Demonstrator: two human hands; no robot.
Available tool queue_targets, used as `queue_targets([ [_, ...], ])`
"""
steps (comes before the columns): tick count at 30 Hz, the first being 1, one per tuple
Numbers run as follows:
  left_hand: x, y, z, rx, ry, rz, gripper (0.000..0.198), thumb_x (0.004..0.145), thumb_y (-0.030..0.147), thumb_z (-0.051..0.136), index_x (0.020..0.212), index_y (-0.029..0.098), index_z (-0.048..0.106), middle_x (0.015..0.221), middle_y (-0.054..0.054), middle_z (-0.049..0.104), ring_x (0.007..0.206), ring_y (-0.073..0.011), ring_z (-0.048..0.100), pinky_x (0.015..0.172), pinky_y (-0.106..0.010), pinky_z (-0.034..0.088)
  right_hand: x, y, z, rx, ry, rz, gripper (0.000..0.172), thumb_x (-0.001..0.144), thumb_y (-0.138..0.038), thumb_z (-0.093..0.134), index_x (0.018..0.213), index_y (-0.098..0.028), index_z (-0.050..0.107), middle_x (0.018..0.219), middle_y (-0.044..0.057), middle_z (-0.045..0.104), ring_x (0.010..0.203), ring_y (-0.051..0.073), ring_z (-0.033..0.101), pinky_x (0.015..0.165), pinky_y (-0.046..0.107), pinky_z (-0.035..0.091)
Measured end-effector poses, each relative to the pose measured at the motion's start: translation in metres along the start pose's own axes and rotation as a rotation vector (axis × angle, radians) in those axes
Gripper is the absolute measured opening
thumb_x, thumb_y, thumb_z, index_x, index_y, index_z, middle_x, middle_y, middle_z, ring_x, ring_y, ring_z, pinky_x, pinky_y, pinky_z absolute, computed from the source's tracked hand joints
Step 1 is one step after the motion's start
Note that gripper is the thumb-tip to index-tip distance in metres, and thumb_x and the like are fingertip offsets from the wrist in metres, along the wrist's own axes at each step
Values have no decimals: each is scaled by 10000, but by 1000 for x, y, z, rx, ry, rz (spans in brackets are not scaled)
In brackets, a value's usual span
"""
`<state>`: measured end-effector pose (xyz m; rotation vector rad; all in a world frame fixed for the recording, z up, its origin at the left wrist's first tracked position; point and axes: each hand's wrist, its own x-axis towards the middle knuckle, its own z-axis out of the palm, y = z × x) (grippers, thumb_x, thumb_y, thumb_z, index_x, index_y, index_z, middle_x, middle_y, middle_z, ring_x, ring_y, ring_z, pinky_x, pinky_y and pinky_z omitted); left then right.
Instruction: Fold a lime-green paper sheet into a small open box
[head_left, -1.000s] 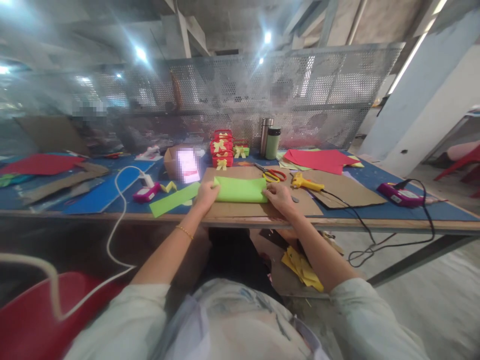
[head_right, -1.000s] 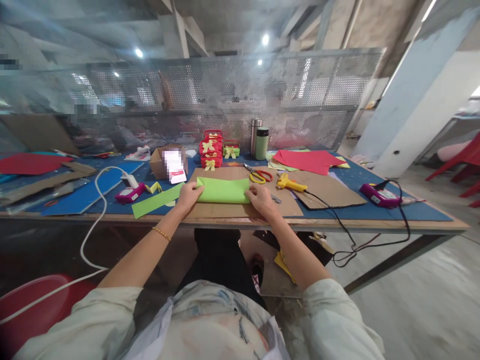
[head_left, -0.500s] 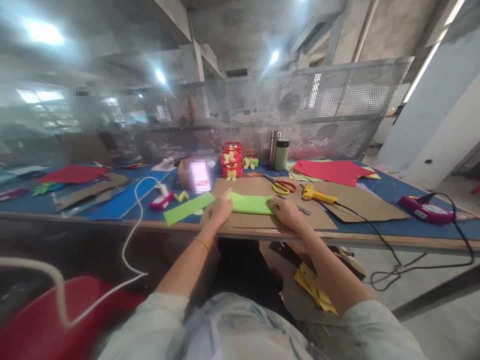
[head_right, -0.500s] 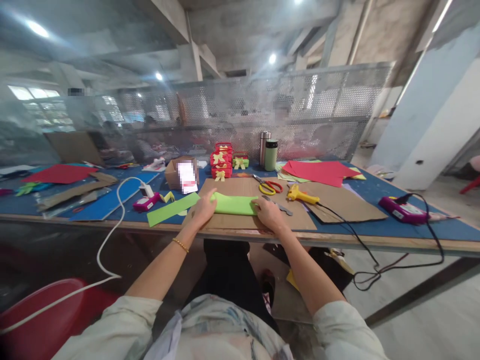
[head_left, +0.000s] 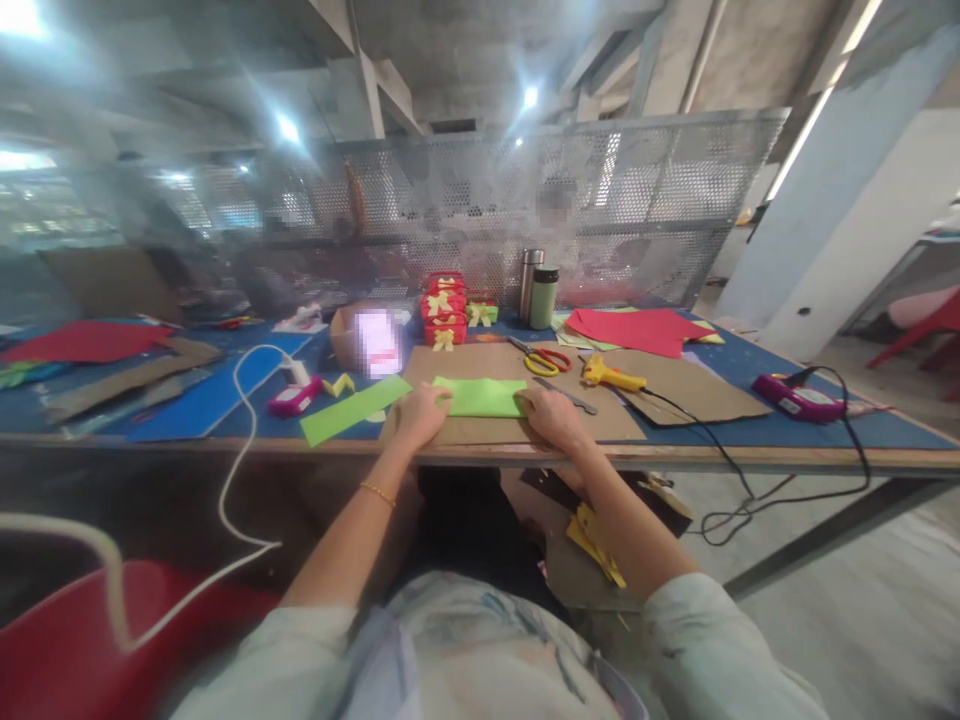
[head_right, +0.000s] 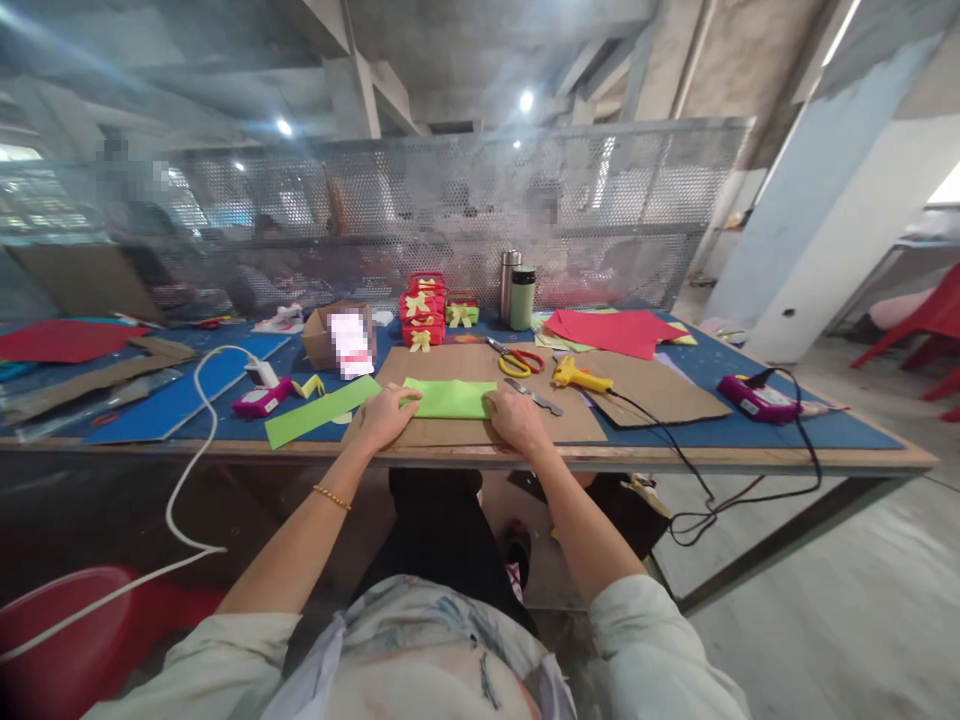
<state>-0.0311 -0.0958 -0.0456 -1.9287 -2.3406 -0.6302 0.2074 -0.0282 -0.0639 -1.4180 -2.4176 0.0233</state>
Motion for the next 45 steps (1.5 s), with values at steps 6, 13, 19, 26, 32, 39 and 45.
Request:
queue_targets([
  [6,2,-2,1,83,-18,24,340,958,343,523,1190,283,764,1200,-83,689,1068,-248,684,960,-362,498,-2,0,-3,64,19,-48,377,1024,-389,448,1233,-244,726,1169,99,761,1016,231,715,810,274,492],
  [13,4,-1,-1,107,-23,-19,438,946,219,423,1235,239,752,1181,-113,720,1051,-252,702,937,-344,514,-1,1,-5,113,-13,36,393,982,-283,501,1321,-255,698,1187,88,767,1089,250,712,856,283,507],
  [19,3,-7,-2,-51,36,-20,434,918,176,440,1203,221,764,1177,-86,739,1051,-240,690,961,-338,525,0,2,-4,86,-3,23,399,949,-238,480,1240,-264,751,1145,77,783,1050,250,723,833,284,522],
  [26,-2,-12,-5,-248,71,56,385,923,191,466,1143,209,781,1131,-67,742,1035,-234,680,978,-334,523,-3,5,-5,99,-6,7,432,938,-216,472,1276,-248,739,1128,85,787,1035,244,725,798,262,505],
  [32,-6,-5,-2,-25,29,-13,405,924,164,450,1126,220,797,1096,-96,735,1025,-260,688,915,-337,528,-4,2,-8,94,-19,25,424,936,-227,454,1228,-256,760,1075,81,794,999,255,726,759,275,497],
  [39,-6,-4,-2,61,-10,30,419,934,157,442,1166,231,783,1110,-89,738,1035,-230,679,943,-313,513,-5,8,-8,230,10,4,391,949,-318,551,1290,-225,717,1022,76,789,948,235,718,789,281,491],
  [45,-5,2,-2,120,-53,-32,450,957,132,404,1248,202,740,1180,-117,717,1081,-217,671,987,-309,492,-3,11,-4,230,23,-2,360,939,-308,578,1257,-221,723,1011,72,787,917,218,715,758,267,475],
])
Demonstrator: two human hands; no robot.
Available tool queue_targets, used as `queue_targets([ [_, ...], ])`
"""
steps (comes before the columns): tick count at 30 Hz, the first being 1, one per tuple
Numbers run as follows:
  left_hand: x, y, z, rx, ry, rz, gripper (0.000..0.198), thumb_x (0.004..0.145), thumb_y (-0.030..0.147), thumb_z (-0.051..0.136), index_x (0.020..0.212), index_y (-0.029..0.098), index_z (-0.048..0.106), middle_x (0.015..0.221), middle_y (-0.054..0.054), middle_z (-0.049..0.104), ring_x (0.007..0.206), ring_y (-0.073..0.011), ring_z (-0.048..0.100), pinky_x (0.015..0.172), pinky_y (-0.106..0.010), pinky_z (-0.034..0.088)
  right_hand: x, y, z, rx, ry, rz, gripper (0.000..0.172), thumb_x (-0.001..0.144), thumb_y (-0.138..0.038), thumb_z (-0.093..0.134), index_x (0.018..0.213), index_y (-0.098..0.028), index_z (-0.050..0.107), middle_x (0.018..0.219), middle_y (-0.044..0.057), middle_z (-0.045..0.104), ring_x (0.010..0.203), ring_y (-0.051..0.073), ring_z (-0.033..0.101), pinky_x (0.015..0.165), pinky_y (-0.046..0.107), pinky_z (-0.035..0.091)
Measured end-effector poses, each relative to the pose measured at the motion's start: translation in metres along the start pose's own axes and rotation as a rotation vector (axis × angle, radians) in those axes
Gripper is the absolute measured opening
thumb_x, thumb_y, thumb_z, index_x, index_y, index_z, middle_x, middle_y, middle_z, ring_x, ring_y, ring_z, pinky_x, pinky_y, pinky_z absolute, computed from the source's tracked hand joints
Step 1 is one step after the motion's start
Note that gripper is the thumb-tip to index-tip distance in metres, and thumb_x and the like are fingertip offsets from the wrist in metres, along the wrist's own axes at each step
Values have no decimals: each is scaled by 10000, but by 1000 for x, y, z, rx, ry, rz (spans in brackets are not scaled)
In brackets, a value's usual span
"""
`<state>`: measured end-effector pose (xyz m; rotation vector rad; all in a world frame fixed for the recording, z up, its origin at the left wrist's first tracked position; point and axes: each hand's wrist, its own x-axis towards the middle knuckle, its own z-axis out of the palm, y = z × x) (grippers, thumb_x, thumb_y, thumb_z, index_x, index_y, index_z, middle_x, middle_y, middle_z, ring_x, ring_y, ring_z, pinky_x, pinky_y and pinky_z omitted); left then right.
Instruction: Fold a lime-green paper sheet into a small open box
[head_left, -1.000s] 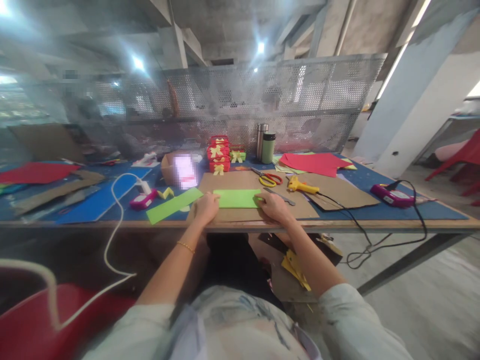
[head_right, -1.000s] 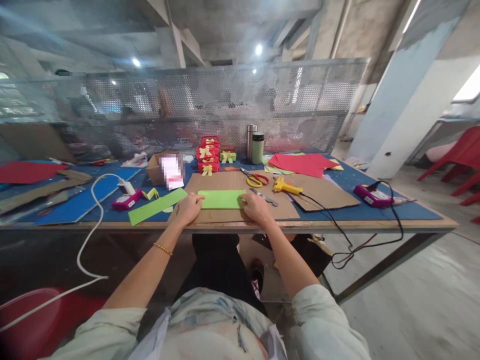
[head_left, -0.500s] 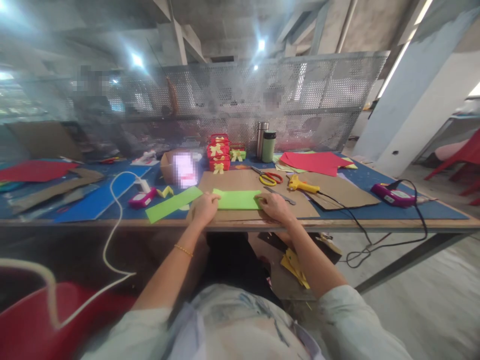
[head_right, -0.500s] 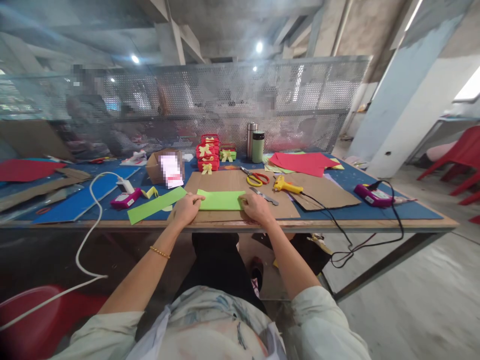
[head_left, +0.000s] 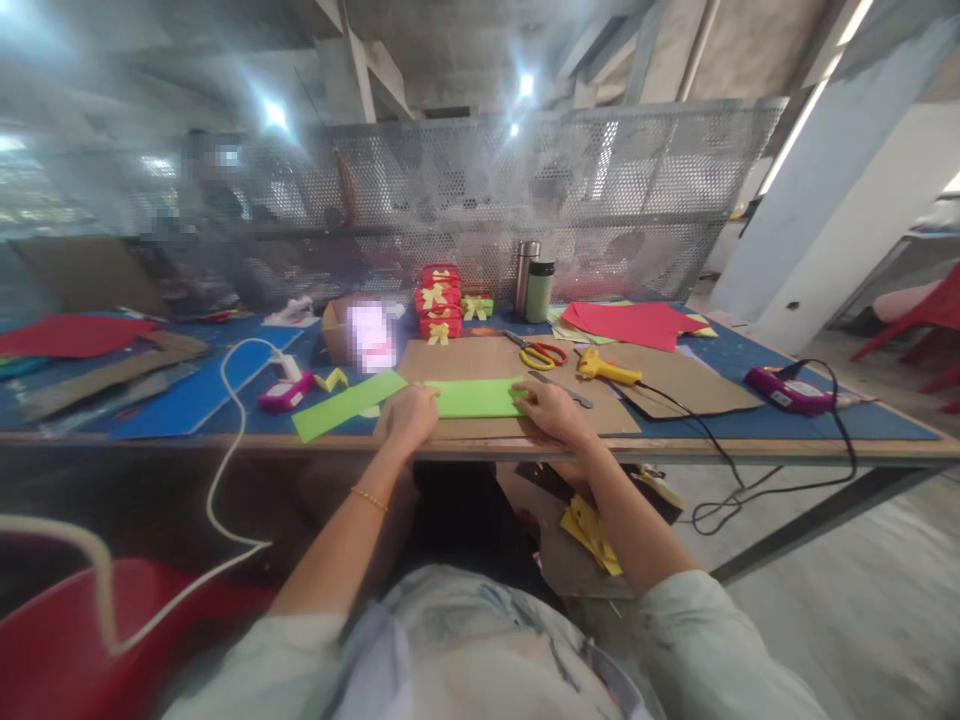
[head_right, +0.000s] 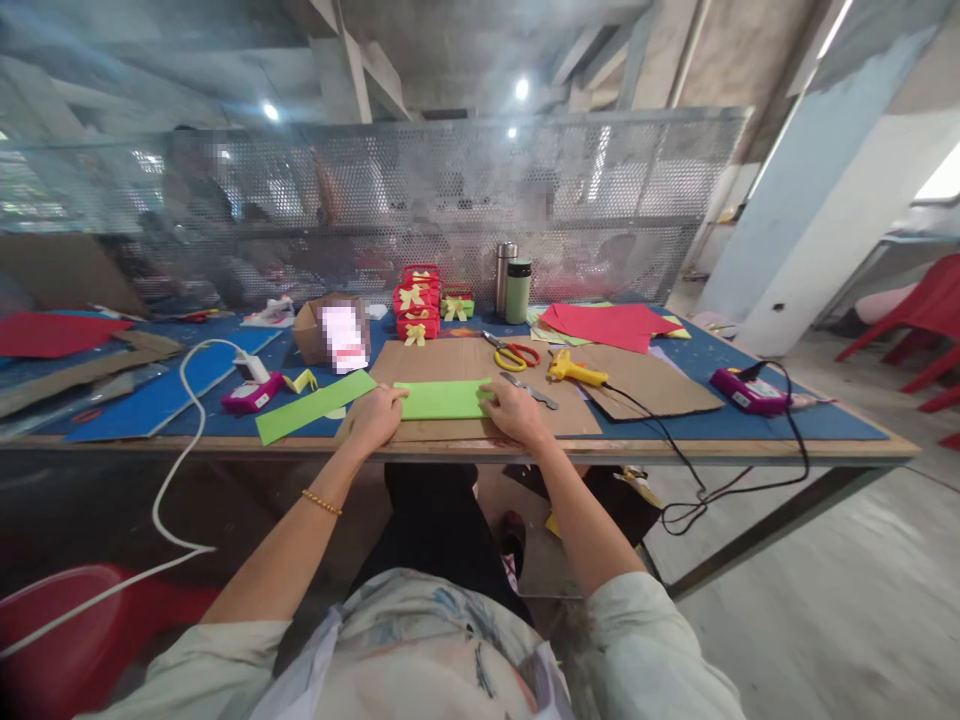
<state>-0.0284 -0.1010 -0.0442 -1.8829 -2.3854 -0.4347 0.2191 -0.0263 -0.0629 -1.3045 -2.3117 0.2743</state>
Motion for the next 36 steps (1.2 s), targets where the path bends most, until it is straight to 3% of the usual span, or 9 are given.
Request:
queue_targets([
  [7,-2,0,-3,-36,15,-5,443,963,120,403,1220,219,749,1182,-94,718,1079,-207,671,954,-291,498,0,2,3,27,15,6,362,943,-310,562,1254,-212,718,1029,81,779,911,222,704,747,279,468],
  [15,-1,0,2,-77,19,-56,436,959,96,425,1217,219,753,1190,-94,732,1101,-206,674,976,-295,494,4,18,17,213,63,-136,399,881,-296,600,1243,-174,715,1032,87,751,855,202,665,780,300,484],
  [21,-2,2,3,-111,26,-50,456,963,87,401,1210,230,757,1203,-90,724,1094,-202,676,950,-293,513,7,24,28,158,113,-134,384,906,-305,571,1250,-198,707,953,79,754,813,212,680,735,298,480],
  [36,-3,2,8,43,8,-14,474,970,101,380,1262,257,718,1198,-112,656,1050,-214,660,916,-307,518,-4,-9,2,-72,-12,34,373,970,-345,527,1286,-222,685,1071,84,782,981,233,713,785,284,477],
])
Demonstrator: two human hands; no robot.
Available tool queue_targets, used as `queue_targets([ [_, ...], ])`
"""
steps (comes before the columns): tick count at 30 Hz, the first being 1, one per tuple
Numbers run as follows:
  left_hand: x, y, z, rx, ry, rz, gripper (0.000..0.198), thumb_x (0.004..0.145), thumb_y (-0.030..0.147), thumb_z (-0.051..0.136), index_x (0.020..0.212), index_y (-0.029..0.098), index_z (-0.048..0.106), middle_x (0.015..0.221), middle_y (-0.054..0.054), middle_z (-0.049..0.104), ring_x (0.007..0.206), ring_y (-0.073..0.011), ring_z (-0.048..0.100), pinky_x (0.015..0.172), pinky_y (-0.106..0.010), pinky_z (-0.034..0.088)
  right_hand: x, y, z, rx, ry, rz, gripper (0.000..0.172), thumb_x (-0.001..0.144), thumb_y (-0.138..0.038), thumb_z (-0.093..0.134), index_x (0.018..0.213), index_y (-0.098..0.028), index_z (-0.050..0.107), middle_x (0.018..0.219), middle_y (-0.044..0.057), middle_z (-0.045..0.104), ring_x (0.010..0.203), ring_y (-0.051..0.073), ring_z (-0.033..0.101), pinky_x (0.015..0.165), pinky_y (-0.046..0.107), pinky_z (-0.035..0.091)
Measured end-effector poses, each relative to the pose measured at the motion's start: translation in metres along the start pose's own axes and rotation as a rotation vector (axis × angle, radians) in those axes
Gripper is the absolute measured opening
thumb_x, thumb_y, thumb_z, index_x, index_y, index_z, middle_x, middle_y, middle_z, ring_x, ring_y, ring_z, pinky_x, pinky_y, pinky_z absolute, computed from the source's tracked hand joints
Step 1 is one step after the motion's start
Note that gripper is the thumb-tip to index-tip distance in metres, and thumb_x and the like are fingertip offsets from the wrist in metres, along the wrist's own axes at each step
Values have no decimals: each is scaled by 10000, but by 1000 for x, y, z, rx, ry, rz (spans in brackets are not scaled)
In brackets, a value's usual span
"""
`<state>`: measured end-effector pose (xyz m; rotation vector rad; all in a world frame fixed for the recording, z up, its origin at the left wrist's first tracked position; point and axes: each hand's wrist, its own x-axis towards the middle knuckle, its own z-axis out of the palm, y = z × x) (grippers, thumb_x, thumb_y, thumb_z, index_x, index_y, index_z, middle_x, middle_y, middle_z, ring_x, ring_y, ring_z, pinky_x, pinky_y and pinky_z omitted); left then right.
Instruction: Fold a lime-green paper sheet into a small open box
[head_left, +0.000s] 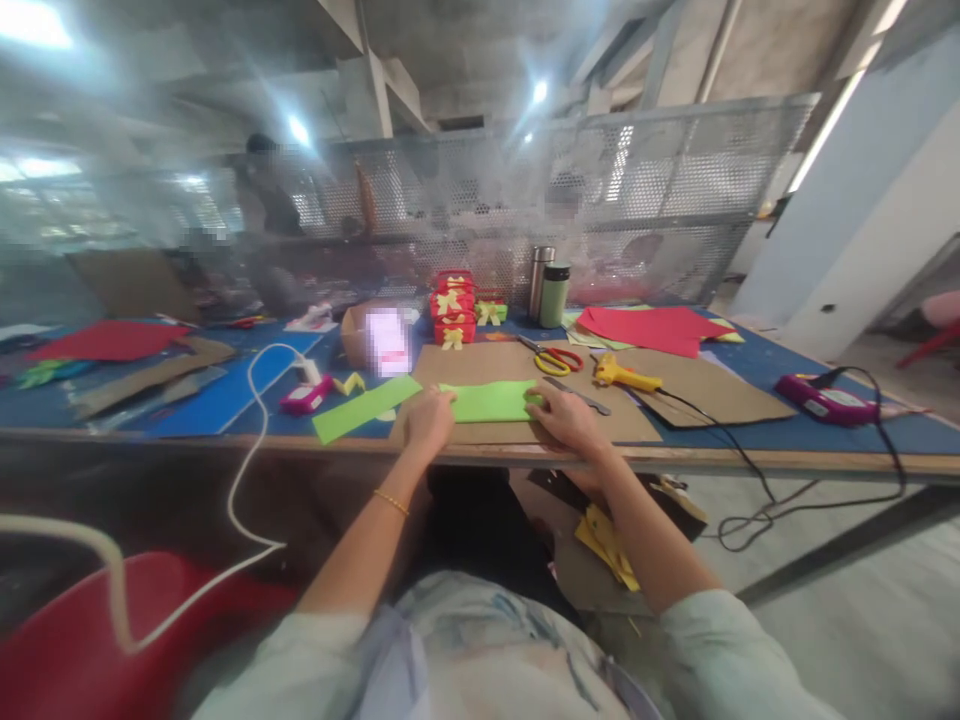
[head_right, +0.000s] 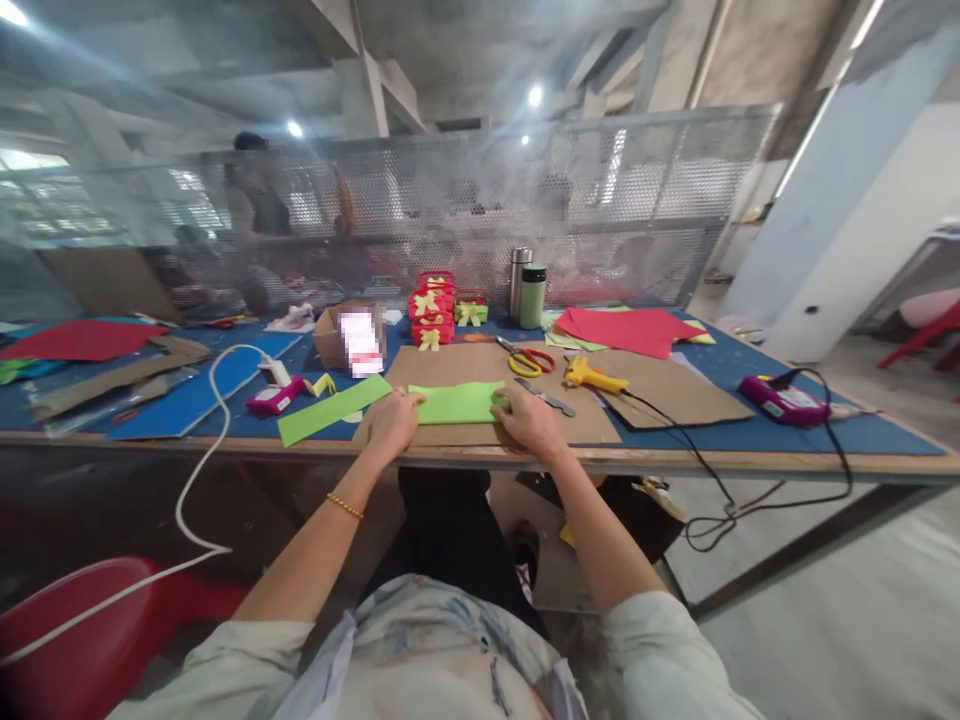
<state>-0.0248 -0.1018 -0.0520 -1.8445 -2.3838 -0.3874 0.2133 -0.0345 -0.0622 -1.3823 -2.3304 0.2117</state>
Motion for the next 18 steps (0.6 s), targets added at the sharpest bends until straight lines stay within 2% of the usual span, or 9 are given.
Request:
queue_targets([
  [8,1,-2,1,21,3,-7,480,963,97,365,1266,245,708,1267,-121,635,1068,-218,654,917,-312,513,-1,-7,-5,-36,-37,53,366,965,-331,511,1264,-237,701,1105,82,780,1020,239,711,798,281,479],
  [18,4,-3,2,16,8,3,491,958,95,350,1222,226,743,1195,-142,660,1038,-230,672,911,-325,529,0,-7,-4,-18,-9,75,321,947,-322,526,1158,-250,758,1066,70,789,977,226,717,761,271,478],
])
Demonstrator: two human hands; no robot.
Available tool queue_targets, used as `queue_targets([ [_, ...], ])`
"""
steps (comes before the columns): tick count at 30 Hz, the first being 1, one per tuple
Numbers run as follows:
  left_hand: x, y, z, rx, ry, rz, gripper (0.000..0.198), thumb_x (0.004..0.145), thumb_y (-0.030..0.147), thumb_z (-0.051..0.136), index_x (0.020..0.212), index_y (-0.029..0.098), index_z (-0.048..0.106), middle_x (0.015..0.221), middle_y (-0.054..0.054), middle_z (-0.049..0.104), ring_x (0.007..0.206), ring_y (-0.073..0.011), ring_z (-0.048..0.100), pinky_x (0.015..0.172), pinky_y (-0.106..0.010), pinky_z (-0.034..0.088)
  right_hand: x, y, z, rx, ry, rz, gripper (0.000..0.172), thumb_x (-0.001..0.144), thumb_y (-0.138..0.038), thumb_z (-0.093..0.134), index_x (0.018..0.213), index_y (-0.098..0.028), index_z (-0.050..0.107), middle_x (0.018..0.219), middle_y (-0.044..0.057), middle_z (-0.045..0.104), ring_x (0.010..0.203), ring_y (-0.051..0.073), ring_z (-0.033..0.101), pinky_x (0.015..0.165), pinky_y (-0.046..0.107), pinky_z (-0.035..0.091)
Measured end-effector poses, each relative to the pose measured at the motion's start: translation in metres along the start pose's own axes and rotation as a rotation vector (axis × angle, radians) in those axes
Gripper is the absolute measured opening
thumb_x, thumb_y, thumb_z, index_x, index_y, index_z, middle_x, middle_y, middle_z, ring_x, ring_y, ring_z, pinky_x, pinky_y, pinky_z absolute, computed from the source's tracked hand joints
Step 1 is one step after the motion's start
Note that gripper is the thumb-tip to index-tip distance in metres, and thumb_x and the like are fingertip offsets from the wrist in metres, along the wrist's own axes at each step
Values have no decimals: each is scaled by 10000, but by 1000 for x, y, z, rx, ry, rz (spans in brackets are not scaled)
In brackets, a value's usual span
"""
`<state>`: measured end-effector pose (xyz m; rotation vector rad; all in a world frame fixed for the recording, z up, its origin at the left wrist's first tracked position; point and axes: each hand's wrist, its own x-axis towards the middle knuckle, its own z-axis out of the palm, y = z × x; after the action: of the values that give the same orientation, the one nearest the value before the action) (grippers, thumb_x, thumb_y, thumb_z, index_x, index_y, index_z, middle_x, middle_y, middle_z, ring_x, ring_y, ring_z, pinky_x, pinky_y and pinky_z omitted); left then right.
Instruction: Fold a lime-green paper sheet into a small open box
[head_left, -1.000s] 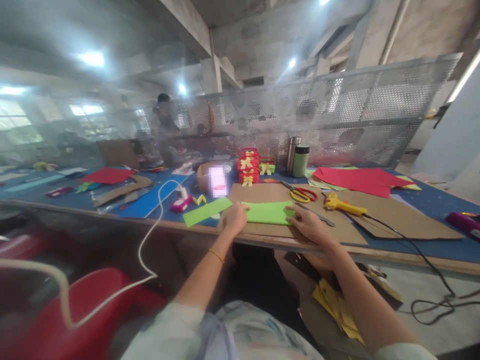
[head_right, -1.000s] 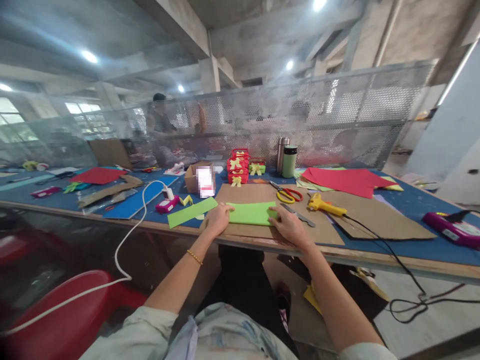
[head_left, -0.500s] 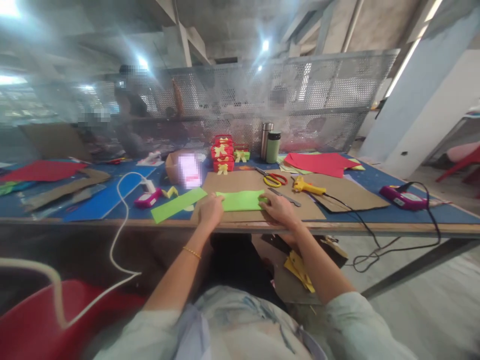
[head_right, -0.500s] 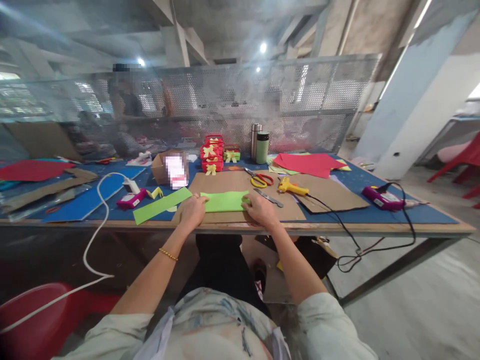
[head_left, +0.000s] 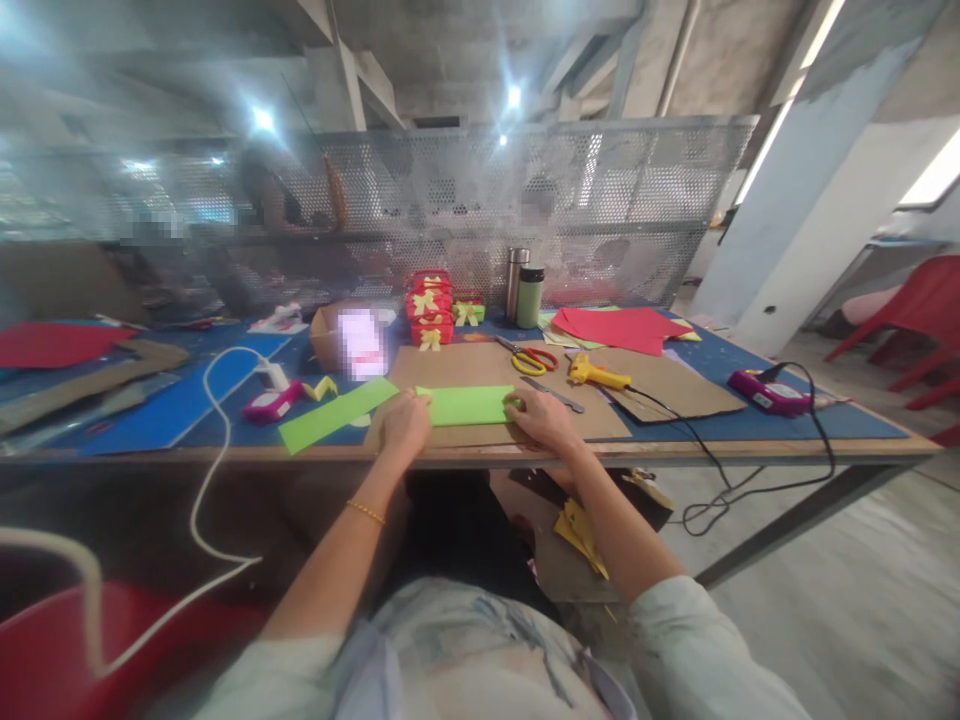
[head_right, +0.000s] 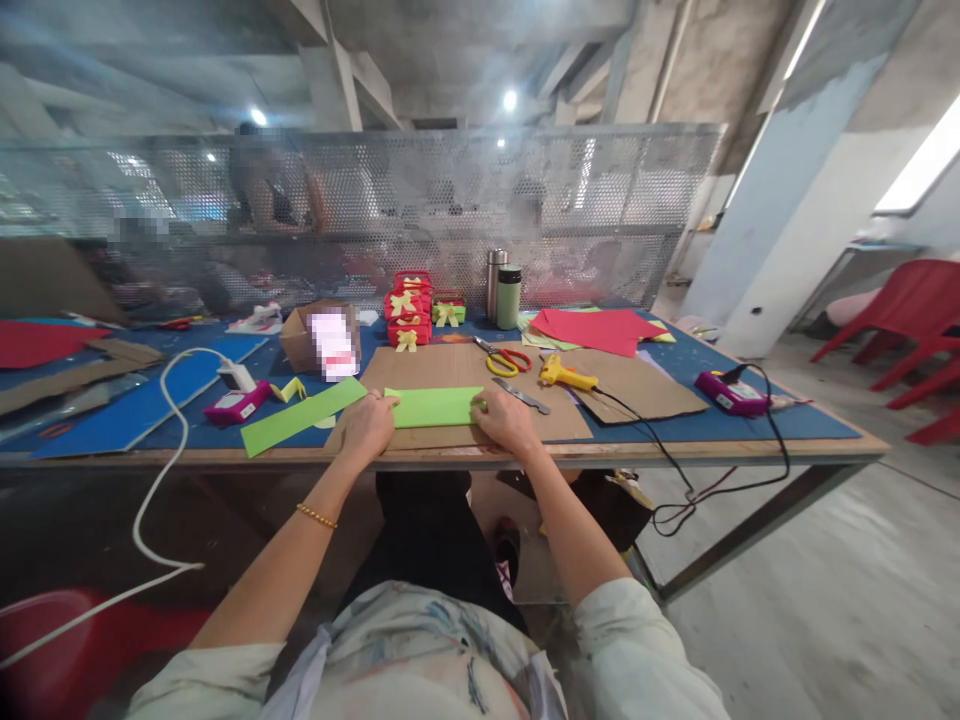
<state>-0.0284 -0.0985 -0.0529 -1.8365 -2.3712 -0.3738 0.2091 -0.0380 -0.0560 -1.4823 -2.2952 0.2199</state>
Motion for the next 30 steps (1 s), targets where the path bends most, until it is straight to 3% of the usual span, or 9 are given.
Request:
queue_targets([
  [12,0,1,-3,-26,-15,-35,486,979,134,349,1256,244,733,1193,-121,661,1004,-208,675,891,-302,528,2,4,-2,82,-2,51,232,916,-372,602,984,-221,765,971,53,792,878,200,704,679,255,420],
  [21,-2,1,-4,-57,7,-32,473,984,146,345,1232,216,742,1201,-132,667,1031,-221,674,907,-305,523,2,5,-1,103,9,57,204,909,-360,616,982,-235,760,969,42,793,884,204,713,671,261,421],
  [30,3,-4,8,-46,14,-7,479,980,150,348,1218,252,752,1184,-112,669,1003,-219,679,871,-306,530,0,4,-1,73,25,55,207,922,-339,597,1001,-234,757,972,41,786,889,204,702,679,266,422],
])
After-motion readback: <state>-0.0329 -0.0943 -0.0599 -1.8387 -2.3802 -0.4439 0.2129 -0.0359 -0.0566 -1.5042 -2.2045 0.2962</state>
